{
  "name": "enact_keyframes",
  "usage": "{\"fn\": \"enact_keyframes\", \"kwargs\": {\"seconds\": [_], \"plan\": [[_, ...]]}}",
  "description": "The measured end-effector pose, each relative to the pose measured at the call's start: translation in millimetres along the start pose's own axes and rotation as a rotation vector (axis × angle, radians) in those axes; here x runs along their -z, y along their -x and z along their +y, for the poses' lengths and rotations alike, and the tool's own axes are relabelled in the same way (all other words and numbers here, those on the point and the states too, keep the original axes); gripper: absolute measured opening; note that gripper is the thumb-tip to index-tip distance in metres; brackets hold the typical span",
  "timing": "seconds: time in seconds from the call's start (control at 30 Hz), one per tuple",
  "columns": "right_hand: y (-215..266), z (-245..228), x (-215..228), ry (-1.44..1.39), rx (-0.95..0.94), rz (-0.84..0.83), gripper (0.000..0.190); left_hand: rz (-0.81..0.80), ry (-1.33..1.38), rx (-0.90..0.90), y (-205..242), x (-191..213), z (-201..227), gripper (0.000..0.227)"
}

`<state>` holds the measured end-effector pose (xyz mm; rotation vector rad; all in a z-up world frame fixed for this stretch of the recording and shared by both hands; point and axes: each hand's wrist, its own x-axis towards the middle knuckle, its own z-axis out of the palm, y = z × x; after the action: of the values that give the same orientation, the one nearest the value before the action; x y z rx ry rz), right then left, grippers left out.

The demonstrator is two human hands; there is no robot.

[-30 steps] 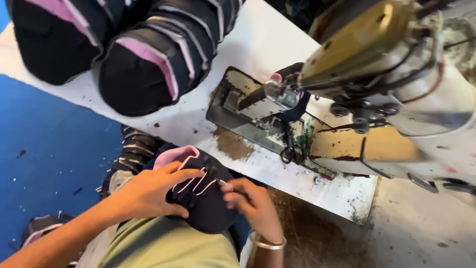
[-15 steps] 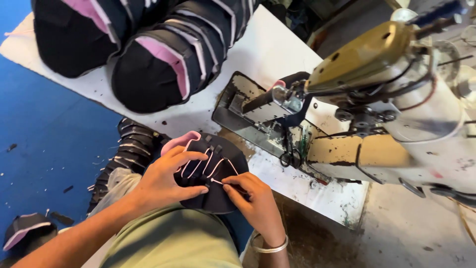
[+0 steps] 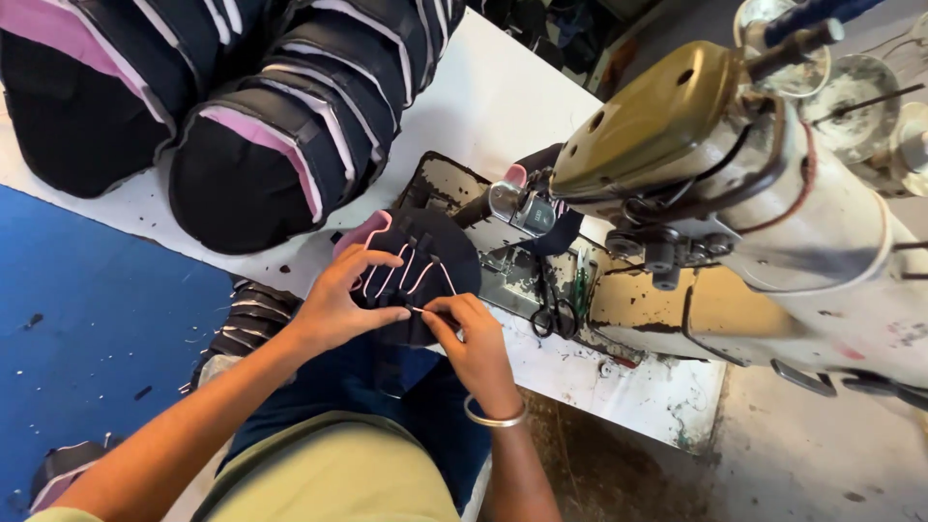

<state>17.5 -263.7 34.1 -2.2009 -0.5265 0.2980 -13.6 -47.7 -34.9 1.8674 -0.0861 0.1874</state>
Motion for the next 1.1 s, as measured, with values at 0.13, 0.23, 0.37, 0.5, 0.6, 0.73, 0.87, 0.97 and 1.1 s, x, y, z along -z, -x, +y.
{"fn": "enact_keyframes", "kwargs": {"seconds": [0.13,0.23,0.37,0.5,0.6,0.73,0.87,0.97,1.1], "plan": [[-4.5,9.3,-16.3,-0.106,0.009,0.012,0.012,0.049,0.049,-0.052,2.1,-5.9,-15.7,0.064],[-11.1,17.7,-18.4,-0.18,0.045,0.022,0.017,0.012,0.064,0.046,-2.5,-1.7,-10.5,0.066],[-14.5,17.9,-10.2,-0.101,0.216,0.026,0.025,-0.057,0.354,0.31,-9.1,-3.1,-10.0,0.061],[-19.7,8.4,-6.1,0.205,0.469,0.079,0.022,-0.025,0.465,0.202,-15.3,-11.9,-22.5,0.037],[-17.2,13.0,-20.4,0.214,0.421,0.162,0.016,-0.015,0.271,0.146,-18.9,-14.0,-12.2,0.037],[-28.5,62.9,-43.9,-0.508,0.011,0.454,0.011,0.078,-0.007,-0.024,-25.4,-15.8,0.5,0.064],[-42.7,58.6,3.9,-1.288,-0.304,0.706,0.018,-0.084,-0.086,-0.003,-13.5,-9.1,5.2,0.069],[-34.4,64.8,8.3,-1.436,-0.101,0.527,0.014,0.009,-0.113,0.012,-16.5,-2.8,21.1,0.072],[-26.2,52.4,-10.7,-0.874,-0.246,0.2,0.015,0.053,-0.068,-0.056,-13.7,-5.4,36.6,0.072]]}}
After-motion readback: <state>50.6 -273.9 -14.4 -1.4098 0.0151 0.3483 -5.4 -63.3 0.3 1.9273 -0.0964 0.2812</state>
